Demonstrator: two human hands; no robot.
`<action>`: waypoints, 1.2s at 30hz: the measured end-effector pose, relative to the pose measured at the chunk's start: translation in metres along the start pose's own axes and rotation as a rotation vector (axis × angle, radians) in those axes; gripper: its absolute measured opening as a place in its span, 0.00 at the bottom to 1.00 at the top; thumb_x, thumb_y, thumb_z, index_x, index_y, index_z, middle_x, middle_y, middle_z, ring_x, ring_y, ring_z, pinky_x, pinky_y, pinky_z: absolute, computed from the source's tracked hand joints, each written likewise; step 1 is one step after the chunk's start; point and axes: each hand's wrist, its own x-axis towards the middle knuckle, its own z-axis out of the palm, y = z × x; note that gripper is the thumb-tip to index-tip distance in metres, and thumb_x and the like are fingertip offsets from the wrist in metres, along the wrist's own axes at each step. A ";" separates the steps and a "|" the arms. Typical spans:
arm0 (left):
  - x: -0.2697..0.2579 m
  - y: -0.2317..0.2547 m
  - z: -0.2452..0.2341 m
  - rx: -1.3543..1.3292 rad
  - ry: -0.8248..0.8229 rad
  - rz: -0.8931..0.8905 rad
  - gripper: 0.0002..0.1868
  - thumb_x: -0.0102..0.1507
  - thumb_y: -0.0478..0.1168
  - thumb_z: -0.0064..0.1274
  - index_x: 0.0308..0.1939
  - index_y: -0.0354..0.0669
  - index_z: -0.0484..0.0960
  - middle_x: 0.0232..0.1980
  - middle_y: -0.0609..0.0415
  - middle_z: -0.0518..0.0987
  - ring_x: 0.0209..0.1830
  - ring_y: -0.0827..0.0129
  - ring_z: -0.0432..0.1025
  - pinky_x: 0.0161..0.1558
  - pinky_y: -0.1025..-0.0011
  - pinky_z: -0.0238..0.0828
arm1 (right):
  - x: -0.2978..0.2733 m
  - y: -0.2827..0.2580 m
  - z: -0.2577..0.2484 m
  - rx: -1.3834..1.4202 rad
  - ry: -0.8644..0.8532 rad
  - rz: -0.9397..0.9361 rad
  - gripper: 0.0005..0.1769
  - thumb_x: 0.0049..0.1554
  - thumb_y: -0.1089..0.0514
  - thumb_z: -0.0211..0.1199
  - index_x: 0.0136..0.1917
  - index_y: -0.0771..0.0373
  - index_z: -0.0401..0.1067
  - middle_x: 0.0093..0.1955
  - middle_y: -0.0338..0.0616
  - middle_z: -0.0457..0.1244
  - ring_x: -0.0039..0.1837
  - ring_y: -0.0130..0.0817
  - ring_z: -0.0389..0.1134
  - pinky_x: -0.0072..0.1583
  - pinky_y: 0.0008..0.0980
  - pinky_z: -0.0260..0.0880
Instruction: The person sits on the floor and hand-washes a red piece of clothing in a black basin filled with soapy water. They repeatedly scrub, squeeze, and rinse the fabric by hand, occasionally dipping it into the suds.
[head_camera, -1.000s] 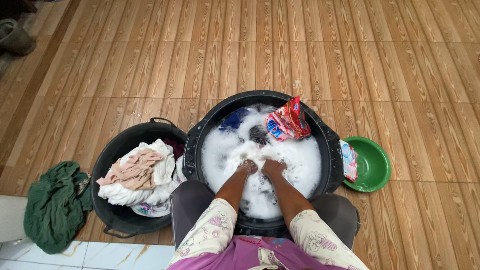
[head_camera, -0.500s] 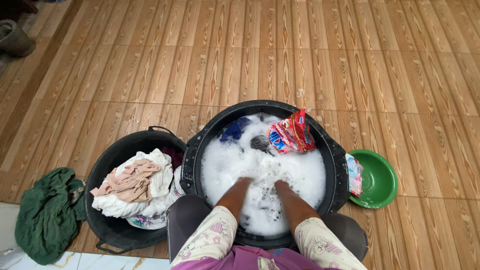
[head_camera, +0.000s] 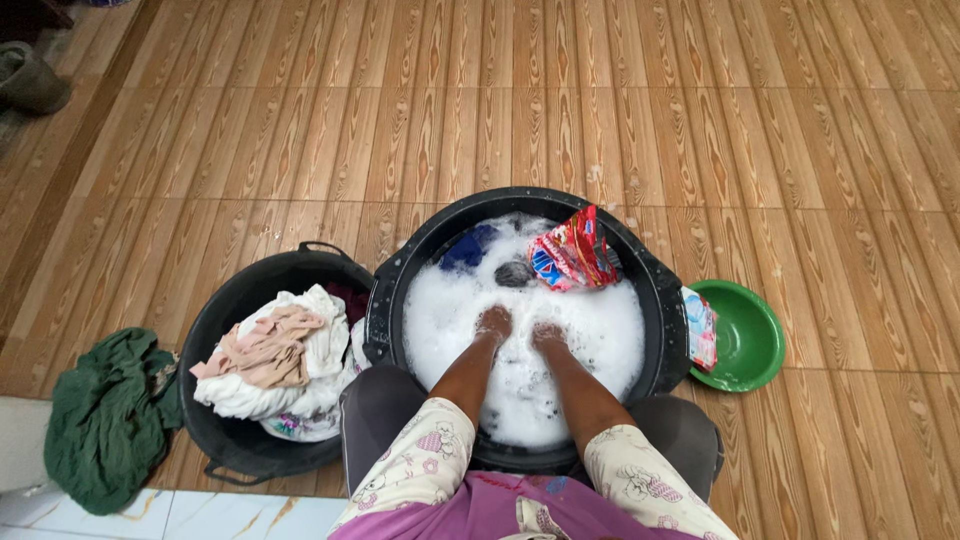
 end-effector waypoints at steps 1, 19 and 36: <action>-0.006 0.004 -0.006 -0.001 0.017 0.016 0.26 0.68 0.51 0.41 0.68 0.48 0.71 0.66 0.43 0.74 0.67 0.47 0.68 0.69 0.52 0.62 | -0.003 0.000 -0.001 0.001 0.005 -0.001 0.24 0.56 0.46 0.58 0.62 0.57 0.71 0.56 0.52 0.66 0.57 0.49 0.67 0.57 0.56 0.66; -0.086 0.006 -0.048 0.125 0.095 0.017 0.23 0.66 0.46 0.48 0.65 0.47 0.76 0.68 0.44 0.74 0.68 0.49 0.69 0.64 0.48 0.68 | -0.044 0.012 -0.047 0.014 -0.067 -0.421 0.24 0.55 0.43 0.62 0.57 0.61 0.72 0.48 0.53 0.66 0.48 0.48 0.68 0.49 0.51 0.70; -0.104 0.024 -0.038 -1.932 -0.646 0.336 0.32 0.65 0.57 0.46 0.67 0.42 0.69 0.69 0.39 0.68 0.68 0.44 0.66 0.64 0.45 0.67 | -0.182 -0.058 -0.016 0.241 0.814 -0.990 0.29 0.66 0.35 0.52 0.43 0.62 0.75 0.36 0.49 0.66 0.39 0.41 0.69 0.45 0.46 0.72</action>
